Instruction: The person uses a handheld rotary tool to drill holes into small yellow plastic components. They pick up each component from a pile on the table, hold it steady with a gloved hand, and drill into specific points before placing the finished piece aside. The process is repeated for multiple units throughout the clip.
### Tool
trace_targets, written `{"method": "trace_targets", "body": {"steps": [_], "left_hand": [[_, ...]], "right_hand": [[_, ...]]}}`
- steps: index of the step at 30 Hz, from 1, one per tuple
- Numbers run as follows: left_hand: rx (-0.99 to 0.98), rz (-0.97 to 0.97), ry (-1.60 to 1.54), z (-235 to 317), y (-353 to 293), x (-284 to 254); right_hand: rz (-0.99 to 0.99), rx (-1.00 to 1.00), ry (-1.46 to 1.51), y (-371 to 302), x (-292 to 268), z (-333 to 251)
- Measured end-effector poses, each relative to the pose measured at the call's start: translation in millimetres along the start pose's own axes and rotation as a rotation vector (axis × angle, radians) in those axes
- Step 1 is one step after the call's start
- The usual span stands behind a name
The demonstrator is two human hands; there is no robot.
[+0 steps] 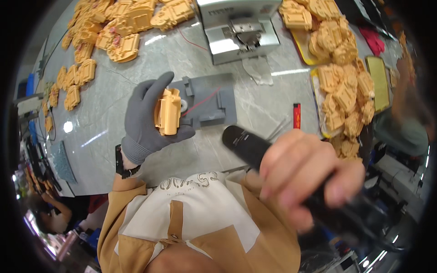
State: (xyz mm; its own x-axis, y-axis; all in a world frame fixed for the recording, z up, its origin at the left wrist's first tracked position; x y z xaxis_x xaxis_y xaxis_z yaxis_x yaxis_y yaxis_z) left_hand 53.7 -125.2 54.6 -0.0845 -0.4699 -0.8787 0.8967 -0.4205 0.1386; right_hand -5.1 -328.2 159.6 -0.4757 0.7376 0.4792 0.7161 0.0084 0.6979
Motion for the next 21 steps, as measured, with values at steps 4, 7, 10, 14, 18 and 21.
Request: {"method": "trace_targets", "body": {"steps": [4,7,10,14,18,21], "left_hand": [[-0.027,-0.070,0.257,30.4,8.5,14.9],[0.025,-0.027,0.406,33.1,11.5,40.0],[0.134,0.056,0.250,40.4,13.0,33.2],[0.229,0.054,0.224,44.0,8.9,22.0],[0.231,0.017,0.182,26.0,8.2,39.6],[0.199,0.022,0.105,21.5,7.7,42.7]], "right_hand": [[-0.171,-0.025,0.519,25.6,57.7,10.7],[-0.111,-0.052,0.553,28.5,65.0,9.5],[-0.062,-0.088,0.533,30.2,67.5,10.5],[-0.042,-0.103,0.534,26.9,70.6,9.8],[-0.053,-0.090,0.545,27.1,78.5,10.6],[-0.046,-0.100,0.524,27.5,83.4,5.5]]}}
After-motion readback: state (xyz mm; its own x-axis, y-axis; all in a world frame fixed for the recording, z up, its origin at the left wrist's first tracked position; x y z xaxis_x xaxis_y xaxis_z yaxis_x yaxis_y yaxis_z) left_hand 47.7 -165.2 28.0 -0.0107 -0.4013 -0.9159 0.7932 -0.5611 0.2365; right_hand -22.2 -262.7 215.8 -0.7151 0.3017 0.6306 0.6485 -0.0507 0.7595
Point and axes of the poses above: each hand's wrist, its own y-axis towards the middle knuckle, its own x-axis out of the palm, z = x × y, the point moved 9 cm from there along y, towards the middle knuckle, and after that the axes turned 8 degrees about y, right-handed, at the moved point
